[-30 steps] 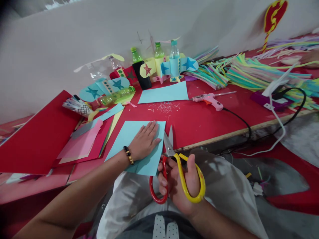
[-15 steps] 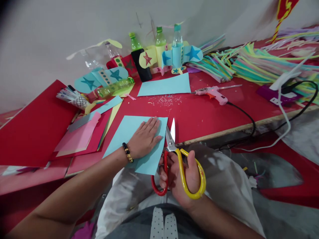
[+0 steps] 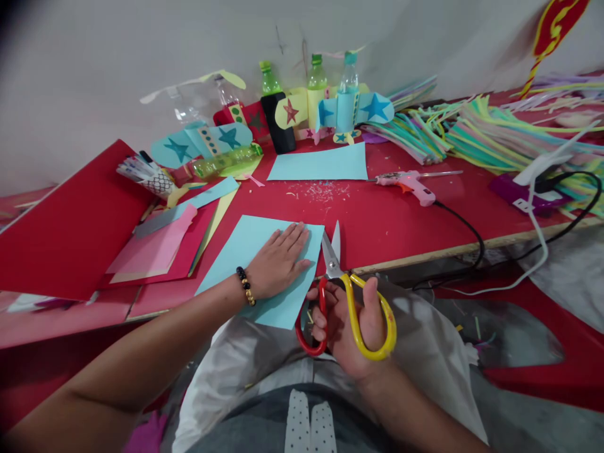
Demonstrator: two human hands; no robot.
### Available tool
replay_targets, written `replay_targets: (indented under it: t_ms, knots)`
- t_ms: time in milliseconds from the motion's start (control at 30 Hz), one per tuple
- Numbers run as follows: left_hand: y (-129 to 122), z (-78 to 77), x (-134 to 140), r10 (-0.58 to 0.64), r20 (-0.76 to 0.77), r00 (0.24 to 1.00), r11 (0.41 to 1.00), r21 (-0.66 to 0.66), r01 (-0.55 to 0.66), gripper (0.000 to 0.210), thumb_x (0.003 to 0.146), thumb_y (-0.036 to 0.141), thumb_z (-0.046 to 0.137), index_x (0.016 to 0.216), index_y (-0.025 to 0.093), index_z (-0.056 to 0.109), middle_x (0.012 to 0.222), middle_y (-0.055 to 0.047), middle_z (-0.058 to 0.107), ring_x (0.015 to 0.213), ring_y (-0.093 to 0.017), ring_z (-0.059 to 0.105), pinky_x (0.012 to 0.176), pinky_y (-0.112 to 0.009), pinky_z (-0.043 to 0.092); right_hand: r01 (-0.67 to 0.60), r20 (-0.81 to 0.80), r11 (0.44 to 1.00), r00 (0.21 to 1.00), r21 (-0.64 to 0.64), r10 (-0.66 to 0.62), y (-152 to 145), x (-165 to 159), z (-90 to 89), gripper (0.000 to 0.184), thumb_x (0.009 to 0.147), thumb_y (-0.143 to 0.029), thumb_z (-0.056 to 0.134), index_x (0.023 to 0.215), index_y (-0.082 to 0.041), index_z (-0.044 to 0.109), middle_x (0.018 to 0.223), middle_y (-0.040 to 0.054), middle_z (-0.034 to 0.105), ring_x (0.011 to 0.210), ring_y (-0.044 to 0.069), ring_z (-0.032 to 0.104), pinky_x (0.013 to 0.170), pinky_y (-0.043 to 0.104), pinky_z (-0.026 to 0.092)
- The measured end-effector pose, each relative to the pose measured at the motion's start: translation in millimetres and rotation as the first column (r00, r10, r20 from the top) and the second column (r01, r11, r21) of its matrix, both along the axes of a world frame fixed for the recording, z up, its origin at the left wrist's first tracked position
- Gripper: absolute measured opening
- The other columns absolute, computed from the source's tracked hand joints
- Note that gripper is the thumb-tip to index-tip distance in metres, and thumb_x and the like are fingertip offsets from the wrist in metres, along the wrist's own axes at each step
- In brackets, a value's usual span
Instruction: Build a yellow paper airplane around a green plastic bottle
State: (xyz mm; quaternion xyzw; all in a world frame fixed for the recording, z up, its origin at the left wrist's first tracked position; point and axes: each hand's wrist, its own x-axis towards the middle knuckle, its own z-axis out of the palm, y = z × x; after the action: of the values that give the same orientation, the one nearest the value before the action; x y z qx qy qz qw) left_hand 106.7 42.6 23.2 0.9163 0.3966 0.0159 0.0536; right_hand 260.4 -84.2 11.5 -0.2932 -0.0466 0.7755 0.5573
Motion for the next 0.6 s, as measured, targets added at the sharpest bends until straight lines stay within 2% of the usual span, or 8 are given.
replay_targets:
  t_ms: [133, 267, 333, 400, 500, 533, 600]
  knots:
    - [-1, -0.3, 0, 0.000, 0.008, 1.000, 1.000, 0.013, 0.000, 0.065, 0.100, 0.052, 0.025, 0.152, 0.013, 0.026, 0.162, -0.011, 0.020, 0.150, -0.026, 0.017, 0.121, -0.047, 0.017, 0.004, 0.033, 1.000, 0.999, 0.002, -0.004, 4, 5, 5.6, 0.080, 0.076, -0.086, 0.034, 0.091, -0.016, 0.068, 0.089, 0.0107, 0.065, 0.054, 0.012, 0.045, 0.041, 0.024, 0.037]
    - [1, -2.3, -2, -0.025, 0.011, 1.000, 0.999, 0.021, 0.025, 0.067, 0.099, 0.055, 0.025, 0.152, 0.013, 0.026, 0.161, -0.011, 0.020, 0.150, -0.026, 0.017, 0.121, -0.048, 0.018, 0.034, 0.084, 0.999, 0.996, 0.000, -0.034, 3, 16, 14.7, 0.079, 0.075, -0.086, 0.036, 0.091, -0.016, 0.068, 0.088, 0.0102, 0.064, 0.054, 0.011, 0.043, 0.041, 0.023, 0.038]
    - [7, -3.8, -3, -0.024, 0.009, 1.000, 1.000, 0.014, 0.023, 0.067, 0.099, 0.054, 0.026, 0.152, 0.013, 0.026, 0.162, -0.011, 0.020, 0.150, -0.025, 0.017, 0.120, -0.049, 0.018, -0.005, 0.156, 1.000, 0.988, 0.012, 0.003, 4, 24, 19.2, 0.072, 0.077, -0.082, 0.040, 0.091, -0.016, 0.067, 0.086, 0.0098, 0.064, 0.054, 0.011, 0.044, 0.041, 0.023, 0.039]
    - [17, -4.6, -6, 0.015, 0.014, 1.000, 1.000, 0.008, -0.015, 0.066, 0.100, 0.052, 0.029, 0.152, 0.013, 0.026, 0.161, -0.011, 0.020, 0.150, -0.026, 0.017, 0.120, -0.049, 0.018, -0.101, 0.256, 0.994, 0.963, 0.038, 0.088, 8, 34, 23.2, 0.060, 0.082, -0.073, 0.045, 0.091, -0.018, 0.065, 0.086, 0.0097, 0.065, 0.052, 0.011, 0.045, 0.040, 0.024, 0.038]
    - [42, -1.6, -11, 0.081, 0.036, 0.996, 0.996, -0.026, -0.080, 0.064, 0.099, 0.050, 0.033, 0.151, 0.012, 0.029, 0.161, -0.013, 0.022, 0.149, -0.028, 0.019, 0.120, -0.050, 0.018, -0.265, 0.468, 0.960, 0.862, 0.092, 0.193, 22, 54, 30.5, 0.043, 0.085, -0.061, 0.053, 0.093, -0.020, 0.064, 0.078, 0.0075, 0.065, 0.048, 0.012, 0.045, 0.036, 0.025, 0.034]
    - [53, 1.0, -13, 0.083, 0.043, 0.996, 0.995, -0.049, -0.081, 0.065, 0.098, 0.051, 0.037, 0.150, 0.012, 0.030, 0.160, -0.014, 0.022, 0.149, -0.028, 0.020, 0.120, -0.048, 0.019, -0.325, 0.555, 0.940, 0.803, 0.099, 0.219, 30, 61, 34.2, 0.040, 0.085, -0.058, 0.056, 0.094, -0.020, 0.064, 0.070, 0.0054, 0.063, 0.045, 0.012, 0.044, 0.035, 0.024, 0.033]
    - [74, 7.8, -16, 0.076, 0.056, 0.996, 0.994, -0.084, -0.071, 0.068, 0.095, 0.049, 0.047, 0.149, 0.011, 0.033, 0.159, -0.015, 0.026, 0.147, -0.028, 0.025, 0.119, -0.043, 0.023, -0.432, 0.732, 0.899, 0.633, 0.066, 0.251, 51, 74, 43.5, 0.036, 0.083, -0.054, 0.062, 0.094, -0.020, 0.064, 0.058, 0.0005, 0.056, 0.040, 0.010, 0.041, 0.034, 0.023, 0.031]
